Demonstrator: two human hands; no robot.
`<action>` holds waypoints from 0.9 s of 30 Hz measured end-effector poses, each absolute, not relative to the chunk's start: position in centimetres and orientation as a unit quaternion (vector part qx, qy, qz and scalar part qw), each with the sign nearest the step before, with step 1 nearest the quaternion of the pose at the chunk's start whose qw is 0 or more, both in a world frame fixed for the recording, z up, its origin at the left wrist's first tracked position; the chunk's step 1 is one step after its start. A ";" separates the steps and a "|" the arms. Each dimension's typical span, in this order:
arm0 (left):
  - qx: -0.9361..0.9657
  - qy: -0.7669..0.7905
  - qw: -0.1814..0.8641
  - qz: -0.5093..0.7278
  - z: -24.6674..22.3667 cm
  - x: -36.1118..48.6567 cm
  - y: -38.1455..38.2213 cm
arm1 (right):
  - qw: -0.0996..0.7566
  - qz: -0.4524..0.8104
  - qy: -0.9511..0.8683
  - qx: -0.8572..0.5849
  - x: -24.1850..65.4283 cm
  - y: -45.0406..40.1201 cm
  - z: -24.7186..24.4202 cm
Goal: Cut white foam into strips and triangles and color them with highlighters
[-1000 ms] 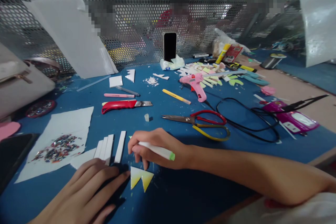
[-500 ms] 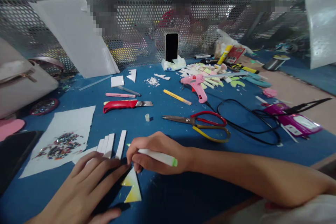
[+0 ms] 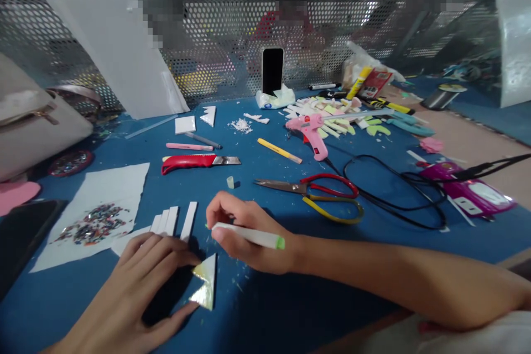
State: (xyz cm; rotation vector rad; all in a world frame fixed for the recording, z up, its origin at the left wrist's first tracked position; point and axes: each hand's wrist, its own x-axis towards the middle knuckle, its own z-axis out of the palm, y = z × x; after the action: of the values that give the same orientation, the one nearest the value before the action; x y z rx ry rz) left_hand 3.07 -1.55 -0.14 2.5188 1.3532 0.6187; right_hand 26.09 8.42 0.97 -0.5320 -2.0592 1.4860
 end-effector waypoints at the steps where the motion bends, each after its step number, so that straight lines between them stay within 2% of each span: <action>1: 0.859 0.456 0.104 0.206 -0.1 2.9 -1.5 | 0.261 0.556 -0.762 -0.203 26.1 8.4 1.1; 8: 0.859 0.468 0.094 0.186 0.2 2.2 -1.3 | 0.181 0.559 -0.786 -0.193 25.8 7.8 1.2; 20: 0.860 0.464 0.089 0.192 0.2 2.1 -1.2 | 0.187 0.423 -0.845 -0.268 25.0 7.5 0.7; 27: 0.861 0.464 0.091 0.189 0.2 2.1 -1.2 | 0.176 0.446 -0.861 -0.169 25.3 7.5 0.2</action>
State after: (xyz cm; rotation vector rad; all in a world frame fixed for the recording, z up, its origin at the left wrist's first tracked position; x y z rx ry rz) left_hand 2.05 -1.23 0.23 2.5577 1.3794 0.5607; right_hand 25.26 7.53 0.19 -0.4783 -2.4388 1.2636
